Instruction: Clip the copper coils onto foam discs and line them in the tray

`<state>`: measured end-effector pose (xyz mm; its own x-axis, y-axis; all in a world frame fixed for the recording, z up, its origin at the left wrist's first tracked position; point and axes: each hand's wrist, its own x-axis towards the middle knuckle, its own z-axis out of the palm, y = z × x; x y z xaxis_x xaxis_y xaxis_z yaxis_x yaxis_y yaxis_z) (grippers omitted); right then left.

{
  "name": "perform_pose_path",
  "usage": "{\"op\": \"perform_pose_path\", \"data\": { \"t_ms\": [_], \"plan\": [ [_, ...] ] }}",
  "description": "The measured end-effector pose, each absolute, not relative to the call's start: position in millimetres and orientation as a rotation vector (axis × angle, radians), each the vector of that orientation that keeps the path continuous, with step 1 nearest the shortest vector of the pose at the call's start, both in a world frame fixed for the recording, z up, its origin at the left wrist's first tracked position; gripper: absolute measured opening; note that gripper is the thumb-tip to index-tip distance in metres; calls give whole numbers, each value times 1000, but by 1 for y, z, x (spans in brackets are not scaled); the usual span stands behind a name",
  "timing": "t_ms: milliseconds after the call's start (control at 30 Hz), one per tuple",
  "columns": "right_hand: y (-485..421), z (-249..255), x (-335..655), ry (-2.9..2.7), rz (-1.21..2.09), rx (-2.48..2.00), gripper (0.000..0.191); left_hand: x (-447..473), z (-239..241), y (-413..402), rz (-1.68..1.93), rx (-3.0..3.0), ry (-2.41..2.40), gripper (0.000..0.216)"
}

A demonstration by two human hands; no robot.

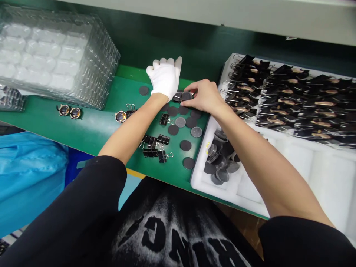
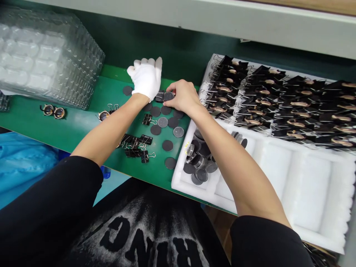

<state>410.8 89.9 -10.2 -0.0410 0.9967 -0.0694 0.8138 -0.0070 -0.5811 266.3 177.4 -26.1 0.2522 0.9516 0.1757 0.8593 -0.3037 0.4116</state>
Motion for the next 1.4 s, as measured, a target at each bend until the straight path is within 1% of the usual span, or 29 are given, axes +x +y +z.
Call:
{"op": "perform_pose_path", "data": {
  "t_ms": [233,467,667,900,967,1067,1100,1167,1300,1333,1400],
  "plan": [
    [93,-12,406,-1948,677,-1873,44,268,-27,178,536,2307,1744,56],
    [91,-15,405,-1949,664,-1862,40,269,-30,181,544,2397,1709,54],
    [92,-17,406,-1955,694,-1842,39,272,-32,180,443,2432,1751,51],
    [93,-9,401,-1789,869,-1841,30,272,-20,180,627,2364,1681,38],
    [93,-3,401,-1728,919,-1823,25,265,-7,183,721,2311,1608,44],
    [92,13,406,-1581,1112,-1760,17,244,18,177,880,2208,1330,60],
    [90,20,408,-1532,1209,-1723,18,235,27,170,907,2185,1213,60],
    [87,35,410,-1448,1413,-1631,25,219,44,151,886,2196,1061,52],
    [75,58,406,-1362,1714,-1458,40,202,66,104,787,2187,1038,36],
    [71,60,404,-1354,1761,-1430,45,201,68,95,792,2161,1067,37],
    [63,60,399,-1342,1838,-1387,58,199,70,84,819,2103,1129,47]
  ]
}}
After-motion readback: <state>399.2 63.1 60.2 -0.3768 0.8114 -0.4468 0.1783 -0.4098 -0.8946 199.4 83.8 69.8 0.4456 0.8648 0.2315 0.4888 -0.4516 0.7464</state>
